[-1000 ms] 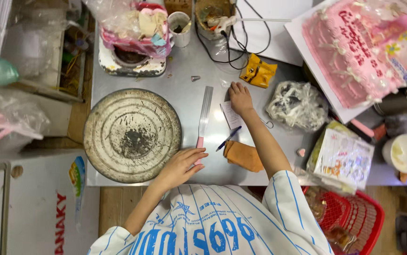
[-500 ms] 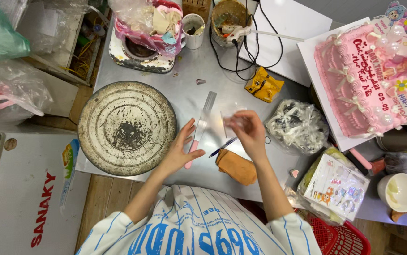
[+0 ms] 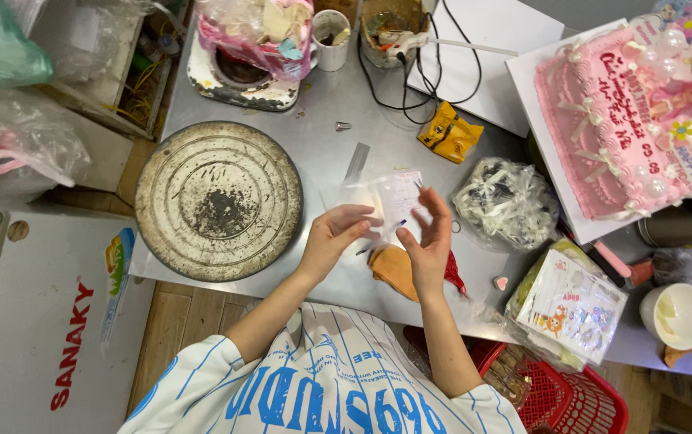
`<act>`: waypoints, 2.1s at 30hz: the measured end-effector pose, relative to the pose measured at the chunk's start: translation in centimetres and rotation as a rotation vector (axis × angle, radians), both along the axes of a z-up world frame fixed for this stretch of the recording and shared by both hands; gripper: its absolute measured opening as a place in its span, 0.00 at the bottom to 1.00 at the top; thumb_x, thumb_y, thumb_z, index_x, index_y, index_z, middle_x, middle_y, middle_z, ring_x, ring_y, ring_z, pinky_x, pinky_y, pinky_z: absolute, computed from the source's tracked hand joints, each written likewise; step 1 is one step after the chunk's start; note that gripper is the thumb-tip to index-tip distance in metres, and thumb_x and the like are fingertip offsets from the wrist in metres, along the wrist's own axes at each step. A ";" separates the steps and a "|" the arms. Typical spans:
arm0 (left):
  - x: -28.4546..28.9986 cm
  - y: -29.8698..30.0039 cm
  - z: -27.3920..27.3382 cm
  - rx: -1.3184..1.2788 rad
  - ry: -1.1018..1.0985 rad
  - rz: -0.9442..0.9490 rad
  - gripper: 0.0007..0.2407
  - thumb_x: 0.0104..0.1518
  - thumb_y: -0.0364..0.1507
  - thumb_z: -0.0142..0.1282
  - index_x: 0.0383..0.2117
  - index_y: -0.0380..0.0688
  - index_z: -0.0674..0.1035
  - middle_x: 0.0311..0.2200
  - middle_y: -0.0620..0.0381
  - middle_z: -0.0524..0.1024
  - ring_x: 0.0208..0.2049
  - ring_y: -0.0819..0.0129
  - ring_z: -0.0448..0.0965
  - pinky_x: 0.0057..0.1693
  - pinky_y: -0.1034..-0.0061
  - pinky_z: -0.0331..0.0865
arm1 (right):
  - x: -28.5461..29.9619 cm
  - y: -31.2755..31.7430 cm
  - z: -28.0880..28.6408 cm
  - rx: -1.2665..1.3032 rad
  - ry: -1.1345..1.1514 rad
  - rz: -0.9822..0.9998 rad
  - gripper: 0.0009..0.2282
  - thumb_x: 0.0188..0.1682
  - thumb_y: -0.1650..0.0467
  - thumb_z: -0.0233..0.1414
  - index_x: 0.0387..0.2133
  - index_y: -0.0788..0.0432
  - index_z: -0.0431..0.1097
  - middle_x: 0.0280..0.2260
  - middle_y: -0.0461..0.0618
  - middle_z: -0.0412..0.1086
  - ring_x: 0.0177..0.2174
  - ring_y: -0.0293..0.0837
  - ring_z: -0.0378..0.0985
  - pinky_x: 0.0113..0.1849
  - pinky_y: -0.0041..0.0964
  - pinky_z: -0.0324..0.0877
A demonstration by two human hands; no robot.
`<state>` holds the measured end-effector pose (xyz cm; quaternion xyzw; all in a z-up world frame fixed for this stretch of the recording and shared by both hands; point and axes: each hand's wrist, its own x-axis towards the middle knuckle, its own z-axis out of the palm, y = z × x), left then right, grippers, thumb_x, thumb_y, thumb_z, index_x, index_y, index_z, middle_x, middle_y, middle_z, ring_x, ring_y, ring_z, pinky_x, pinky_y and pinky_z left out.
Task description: The person wipes a workspace with a cloth, moves a cake to another station, and places several small bags and paper items into a larger clear plastic bag by hand.
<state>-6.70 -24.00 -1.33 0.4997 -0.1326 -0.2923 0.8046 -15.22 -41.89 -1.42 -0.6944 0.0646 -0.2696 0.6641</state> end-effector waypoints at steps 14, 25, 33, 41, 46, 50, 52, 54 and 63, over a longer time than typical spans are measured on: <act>1.9 15.2 0.0 -0.050 -0.024 0.049 0.18 0.58 0.25 0.54 0.57 0.44 0.75 0.38 0.59 0.83 0.39 0.77 0.81 0.49 0.81 0.74 | 2.7 7.6 1.3 0.120 0.316 0.575 0.03 0.57 0.75 0.49 0.37 0.63 0.63 0.32 0.54 0.76 0.33 0.38 0.79 0.37 0.32 0.75; 0.4 34.8 -0.5 0.034 -0.049 0.128 0.07 0.61 0.23 0.51 0.39 0.31 0.80 0.46 0.46 0.83 0.34 0.72 0.84 0.40 0.75 0.81 | 3.5 23.0 2.9 0.124 0.426 0.847 0.11 0.52 0.77 0.51 0.46 0.66 0.76 0.40 0.53 0.79 0.36 0.39 0.82 0.38 0.32 0.79; -3.1 46.8 0.4 0.142 -0.044 0.125 0.05 0.59 0.24 0.61 0.34 0.39 0.75 0.45 0.48 0.81 0.33 0.74 0.80 0.38 0.78 0.77 | 2.0 36.0 5.3 -0.282 0.351 0.853 0.07 0.48 0.76 0.60 0.39 0.65 0.80 0.37 0.49 0.81 0.33 0.39 0.81 0.36 0.32 0.76; -6.0 50.0 -0.3 0.271 -0.164 0.575 0.16 0.52 0.22 0.66 0.46 0.42 0.76 0.44 0.59 0.77 0.42 0.78 0.81 0.42 0.82 0.78 | 4.8 43.8 5.4 0.104 0.542 0.924 0.13 0.48 0.75 0.57 0.47 0.59 0.68 0.33 0.48 0.78 0.31 0.38 0.82 0.31 0.29 0.75; -6.0 51.9 -0.9 0.269 -0.064 0.557 0.09 0.56 0.19 0.64 0.42 0.38 0.79 0.38 0.55 0.78 0.38 0.74 0.79 0.42 0.81 0.73 | 5.1 44.8 3.1 0.109 0.506 0.983 0.12 0.54 0.77 0.50 0.50 0.63 0.73 0.39 0.48 0.78 0.34 0.37 0.81 0.35 0.30 0.78; -4.7 50.7 -1.2 0.268 -0.246 0.487 0.04 0.55 0.15 0.60 0.31 0.36 0.79 0.41 0.55 0.76 0.40 0.75 0.78 0.44 0.81 0.74 | 4.8 42.5 2.0 0.060 0.404 0.946 0.14 0.53 0.81 0.47 0.49 0.66 0.75 0.41 0.52 0.77 0.37 0.39 0.80 0.40 0.33 0.79; -3.9 49.1 -0.9 0.280 -0.222 0.455 0.05 0.53 0.14 0.58 0.29 0.37 0.79 0.41 0.56 0.76 0.40 0.74 0.78 0.44 0.81 0.75 | 5.0 40.4 1.8 0.173 0.422 0.983 0.13 0.53 0.81 0.45 0.48 0.67 0.74 0.43 0.51 0.77 0.39 0.39 0.80 0.42 0.35 0.80; -2.7 47.0 -0.3 0.294 -0.274 0.447 0.05 0.53 0.13 0.58 0.28 0.36 0.79 0.42 0.56 0.75 0.41 0.73 0.77 0.45 0.80 0.74 | 5.3 37.8 1.8 0.335 0.486 1.055 0.13 0.53 0.79 0.44 0.47 0.66 0.72 0.47 0.48 0.75 0.43 0.38 0.81 0.43 0.35 0.80; 5.1 34.6 1.9 0.267 -0.414 0.073 0.04 0.54 0.19 0.55 0.32 0.38 0.80 0.47 0.55 0.78 0.49 0.69 0.77 0.52 0.77 0.70 | 7.9 26.8 0.1 0.265 0.431 0.531 0.14 0.48 0.78 0.60 0.46 0.67 0.68 0.39 0.54 0.77 0.35 0.41 0.82 0.38 0.33 0.78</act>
